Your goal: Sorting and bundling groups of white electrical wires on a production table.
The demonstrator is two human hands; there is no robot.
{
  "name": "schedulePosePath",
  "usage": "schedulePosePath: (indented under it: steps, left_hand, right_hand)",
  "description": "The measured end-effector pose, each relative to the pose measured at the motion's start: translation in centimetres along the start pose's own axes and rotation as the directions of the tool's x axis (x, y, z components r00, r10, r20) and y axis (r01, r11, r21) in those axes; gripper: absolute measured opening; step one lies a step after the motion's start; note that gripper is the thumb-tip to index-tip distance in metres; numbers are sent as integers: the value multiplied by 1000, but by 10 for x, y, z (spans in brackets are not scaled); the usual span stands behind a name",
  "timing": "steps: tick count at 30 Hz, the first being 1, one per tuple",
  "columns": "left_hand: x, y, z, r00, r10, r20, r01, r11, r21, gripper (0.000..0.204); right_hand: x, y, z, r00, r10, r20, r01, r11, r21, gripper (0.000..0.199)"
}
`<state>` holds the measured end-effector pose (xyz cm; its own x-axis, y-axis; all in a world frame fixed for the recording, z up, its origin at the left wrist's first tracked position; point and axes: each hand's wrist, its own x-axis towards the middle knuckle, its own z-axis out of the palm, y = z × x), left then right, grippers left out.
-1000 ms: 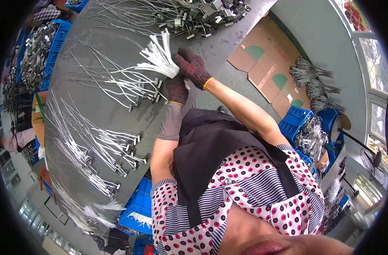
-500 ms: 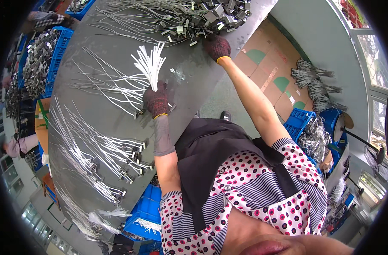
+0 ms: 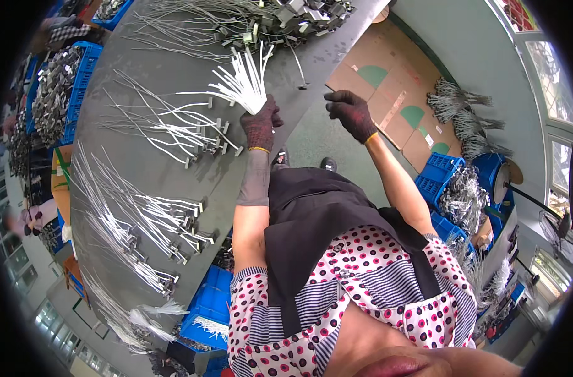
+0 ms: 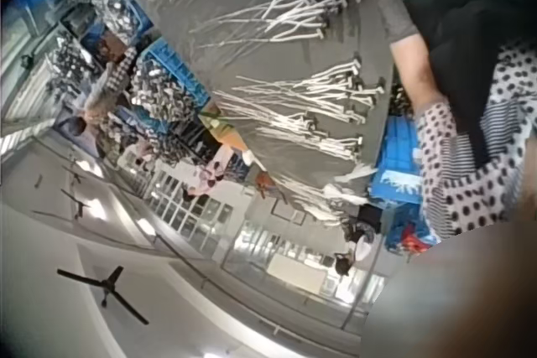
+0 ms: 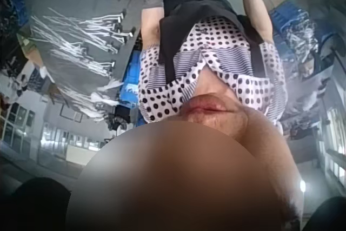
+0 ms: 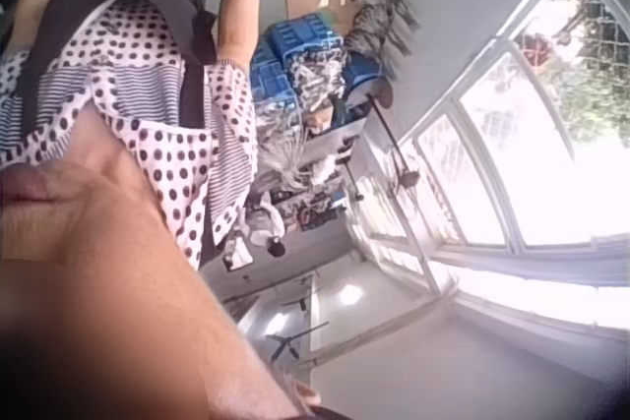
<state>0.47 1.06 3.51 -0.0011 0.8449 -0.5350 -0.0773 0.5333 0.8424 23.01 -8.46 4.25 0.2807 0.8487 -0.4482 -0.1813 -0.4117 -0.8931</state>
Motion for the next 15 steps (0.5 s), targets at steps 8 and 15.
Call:
schedulePosePath:
  steps: [8, 15]
  left_hand:
    - [-3, -19, 25, 996, -12, -87, -16, 951, -310, 27]
    - [-7, -17, 13, 992, -72, -101, 53, 982, -182, 25]
  right_hand:
    - [49, -32, 46, 937, -295, -186, 166, 846, -507, 64]
    - [85, -24, 64, 994, -63, -89, 61, 998, -33, 39]
